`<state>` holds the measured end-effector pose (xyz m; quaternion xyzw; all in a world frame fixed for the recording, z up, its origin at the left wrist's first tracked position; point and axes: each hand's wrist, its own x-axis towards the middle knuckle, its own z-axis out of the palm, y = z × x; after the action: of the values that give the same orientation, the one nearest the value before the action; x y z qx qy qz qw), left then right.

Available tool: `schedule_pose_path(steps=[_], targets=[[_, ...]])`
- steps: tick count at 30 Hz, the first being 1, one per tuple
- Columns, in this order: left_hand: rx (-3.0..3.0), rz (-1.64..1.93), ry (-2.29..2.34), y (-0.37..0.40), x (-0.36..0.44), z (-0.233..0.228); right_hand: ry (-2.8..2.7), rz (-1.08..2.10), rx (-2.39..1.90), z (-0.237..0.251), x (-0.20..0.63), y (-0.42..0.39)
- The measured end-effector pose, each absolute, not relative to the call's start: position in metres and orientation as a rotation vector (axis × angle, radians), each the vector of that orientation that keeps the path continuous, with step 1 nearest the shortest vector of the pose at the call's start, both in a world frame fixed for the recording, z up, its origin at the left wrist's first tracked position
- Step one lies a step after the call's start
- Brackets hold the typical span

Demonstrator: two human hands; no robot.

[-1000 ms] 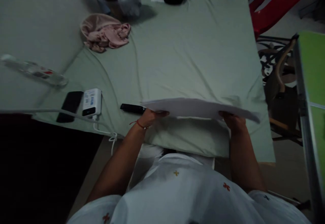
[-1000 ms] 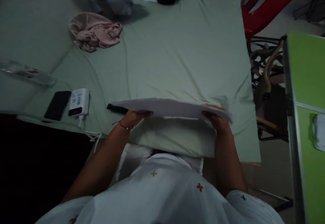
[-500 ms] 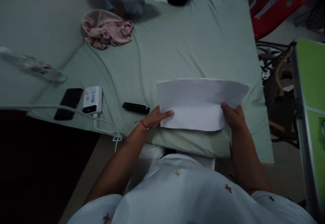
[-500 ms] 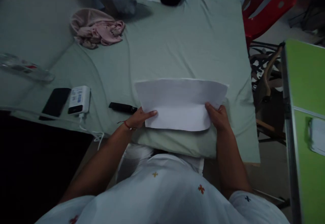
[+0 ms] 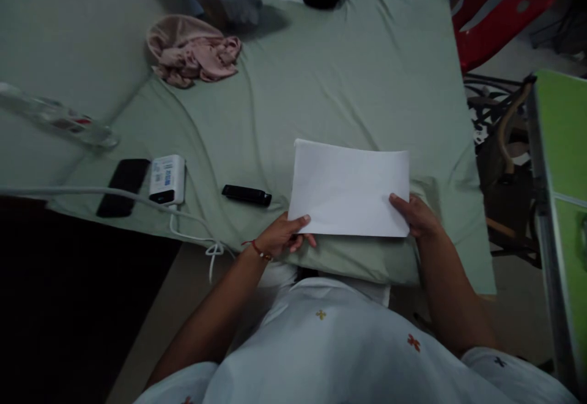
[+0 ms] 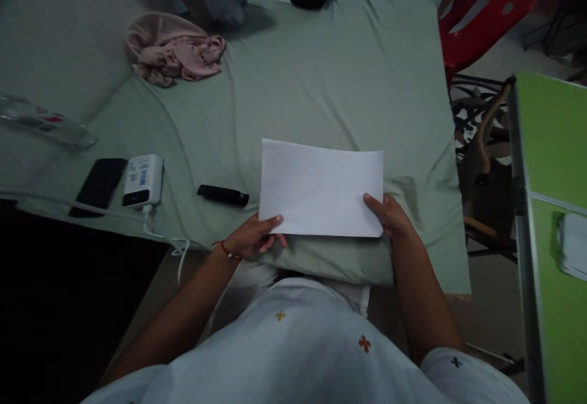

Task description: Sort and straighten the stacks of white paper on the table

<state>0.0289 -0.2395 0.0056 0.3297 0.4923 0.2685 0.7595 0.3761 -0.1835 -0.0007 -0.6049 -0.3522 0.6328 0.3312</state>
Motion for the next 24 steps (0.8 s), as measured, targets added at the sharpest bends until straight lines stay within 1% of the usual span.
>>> schedule_pose_path(steps=[4,8,10,13,16,20,24], targets=[[0.630,0.544,1.075,-0.244,0.023,0.001,-0.943,1.831,-1.540,0.001,0.381,-0.202],[0.646,0.535,1.133,-0.244,0.024,0.002,-1.167,1.739,-1.683,0.001,0.390,-0.213],[0.689,0.624,1.205,-0.246,0.027,0.004,-1.246,1.669,-1.740,0.001,0.390,-0.216],[0.722,0.780,1.298,-0.251,0.030,0.006,-1.175,1.673,-1.699,0.003,0.383,-0.220],[0.713,0.793,1.322,-0.256,0.027,0.007,-1.052,1.779,-1.629,0.006,0.373,-0.226],[0.742,0.736,1.277,-0.258,0.015,0.005,-1.050,2.015,-1.628,0.010,0.368,-0.238],[0.804,0.646,1.270,-0.260,0.006,0.002,-1.108,2.059,-1.715,0.014,0.370,-0.248]])
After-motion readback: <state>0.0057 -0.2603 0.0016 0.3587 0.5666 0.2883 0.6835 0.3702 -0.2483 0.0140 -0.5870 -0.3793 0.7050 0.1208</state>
